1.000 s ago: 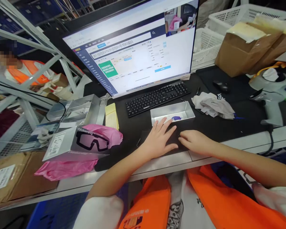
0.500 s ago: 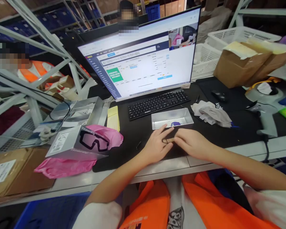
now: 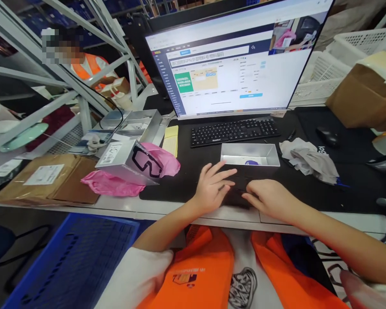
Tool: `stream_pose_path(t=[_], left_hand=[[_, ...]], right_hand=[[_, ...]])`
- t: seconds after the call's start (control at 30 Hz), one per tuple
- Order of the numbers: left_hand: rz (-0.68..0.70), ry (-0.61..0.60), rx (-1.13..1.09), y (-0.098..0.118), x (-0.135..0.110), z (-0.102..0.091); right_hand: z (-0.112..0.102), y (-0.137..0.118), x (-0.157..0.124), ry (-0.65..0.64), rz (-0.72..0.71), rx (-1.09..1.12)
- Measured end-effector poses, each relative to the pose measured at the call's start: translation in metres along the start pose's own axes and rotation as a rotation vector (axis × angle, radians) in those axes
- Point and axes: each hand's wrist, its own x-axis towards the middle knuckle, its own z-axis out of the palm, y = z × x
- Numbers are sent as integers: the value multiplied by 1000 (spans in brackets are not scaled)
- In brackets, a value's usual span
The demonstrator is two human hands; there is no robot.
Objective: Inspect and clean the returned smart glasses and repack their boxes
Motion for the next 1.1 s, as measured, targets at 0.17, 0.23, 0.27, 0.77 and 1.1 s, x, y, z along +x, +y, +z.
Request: stream_pose_path(t=[0.17, 0.23, 0.27, 0.77, 1.1], left_hand=[[-239, 566, -99, 1, -17, -2], [-232, 654, -187, 5, -12, 4], [-195, 653, -218, 6, -9, 7], [-380, 374, -407, -15, -43, 11], [-282, 173, -276, -17, -58, 4]], right_hand=[[-15, 19, -7, 11, -108, -5], [-11, 14, -1, 29, -129, -20], [-9, 9, 3, 41, -147, -41], [15, -26, 7, -63, -105, -33], [13, -27, 31, -65, 6, -139]])
